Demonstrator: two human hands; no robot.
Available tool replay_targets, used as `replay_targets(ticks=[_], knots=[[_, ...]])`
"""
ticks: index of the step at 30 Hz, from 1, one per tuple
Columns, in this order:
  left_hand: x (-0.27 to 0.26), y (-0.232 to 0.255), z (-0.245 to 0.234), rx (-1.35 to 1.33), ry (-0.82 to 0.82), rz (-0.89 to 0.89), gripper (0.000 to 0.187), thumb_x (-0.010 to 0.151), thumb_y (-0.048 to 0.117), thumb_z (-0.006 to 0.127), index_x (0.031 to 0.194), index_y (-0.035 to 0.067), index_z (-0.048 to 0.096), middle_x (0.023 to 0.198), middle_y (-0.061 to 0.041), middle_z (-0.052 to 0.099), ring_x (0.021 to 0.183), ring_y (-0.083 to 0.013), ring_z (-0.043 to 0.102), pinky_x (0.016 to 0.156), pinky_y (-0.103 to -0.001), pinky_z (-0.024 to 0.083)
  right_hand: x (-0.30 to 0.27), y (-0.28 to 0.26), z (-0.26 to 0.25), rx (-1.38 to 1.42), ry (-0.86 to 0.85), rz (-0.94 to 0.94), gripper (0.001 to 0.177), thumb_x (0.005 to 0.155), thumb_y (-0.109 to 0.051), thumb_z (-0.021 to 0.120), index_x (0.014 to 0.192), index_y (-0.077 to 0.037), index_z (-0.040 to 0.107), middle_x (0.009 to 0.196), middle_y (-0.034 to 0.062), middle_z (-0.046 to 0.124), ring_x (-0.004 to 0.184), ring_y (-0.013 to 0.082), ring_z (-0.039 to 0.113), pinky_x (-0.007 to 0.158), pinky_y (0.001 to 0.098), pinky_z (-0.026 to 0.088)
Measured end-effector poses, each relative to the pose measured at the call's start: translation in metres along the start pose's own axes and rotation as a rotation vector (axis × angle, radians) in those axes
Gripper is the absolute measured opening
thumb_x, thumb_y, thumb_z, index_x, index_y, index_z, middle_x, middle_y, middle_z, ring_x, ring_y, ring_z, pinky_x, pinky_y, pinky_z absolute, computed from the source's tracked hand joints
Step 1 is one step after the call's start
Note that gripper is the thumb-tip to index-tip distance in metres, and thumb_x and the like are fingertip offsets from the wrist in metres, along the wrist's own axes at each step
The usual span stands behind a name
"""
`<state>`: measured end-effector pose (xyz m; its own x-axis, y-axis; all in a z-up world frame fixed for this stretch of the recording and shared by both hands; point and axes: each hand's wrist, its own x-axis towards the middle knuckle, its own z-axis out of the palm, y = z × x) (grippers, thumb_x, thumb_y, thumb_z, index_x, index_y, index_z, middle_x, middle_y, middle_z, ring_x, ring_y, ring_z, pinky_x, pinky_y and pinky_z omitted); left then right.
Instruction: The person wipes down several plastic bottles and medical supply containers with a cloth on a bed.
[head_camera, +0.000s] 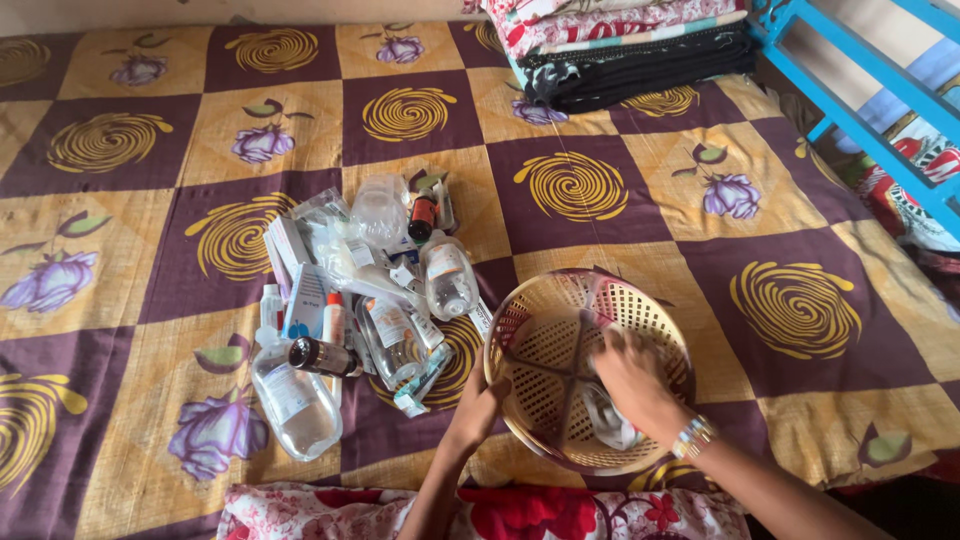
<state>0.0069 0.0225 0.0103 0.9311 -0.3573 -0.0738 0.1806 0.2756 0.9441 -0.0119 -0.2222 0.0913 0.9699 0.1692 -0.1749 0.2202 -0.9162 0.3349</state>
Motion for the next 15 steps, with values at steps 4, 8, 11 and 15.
replay_targets(ticks=[4,8,11,15], knots=[[-0.003,0.015,-0.001,0.117,-0.027,-0.029,0.086,0.083,0.012,0.055,0.161,0.007,0.020,0.153,-0.016,0.045,0.138,-0.0246,0.045,0.114,-0.035,0.037,0.051,-0.013,-0.003,-0.078,0.132,0.047,0.064,0.089,0.022,0.053,0.151,0.005,0.045,0.159,0.0335,0.037,0.066,0.0123,0.066,0.049,0.0208,0.057],[-0.005,0.015,-0.003,0.054,-0.113,-0.004,0.081,0.091,0.019,0.056,0.162,0.008,0.019,0.156,-0.018,0.043,0.142,-0.0265,0.042,0.118,-0.037,0.034,0.069,-0.049,0.004,0.655,0.152,-0.028,0.061,0.082,0.022,0.049,0.141,0.004,0.050,0.163,0.0249,0.029,0.088,0.0280,0.065,0.056,0.0250,0.060],[-0.002,0.011,-0.012,0.052,-0.076,-0.056,0.079,0.092,0.020,0.056,0.162,0.008,0.021,0.157,-0.019,0.045,0.141,-0.0286,0.044,0.116,-0.040,0.035,0.055,-0.067,0.010,0.869,0.289,-0.222,0.062,0.068,0.021,0.058,0.127,0.001,0.062,0.143,0.0213,0.045,0.113,0.0314,0.056,0.065,0.0270,0.061],[-0.001,0.002,-0.014,0.018,-0.067,-0.017,0.070,0.100,0.022,0.056,0.160,0.004,0.025,0.159,-0.015,0.044,0.146,-0.0231,0.040,0.119,-0.036,0.030,0.000,-0.037,-0.002,0.841,-0.081,-0.518,0.043,0.072,0.010,0.069,0.111,-0.008,0.072,0.112,0.0069,0.062,0.098,0.0206,0.066,0.088,0.0372,0.055]])
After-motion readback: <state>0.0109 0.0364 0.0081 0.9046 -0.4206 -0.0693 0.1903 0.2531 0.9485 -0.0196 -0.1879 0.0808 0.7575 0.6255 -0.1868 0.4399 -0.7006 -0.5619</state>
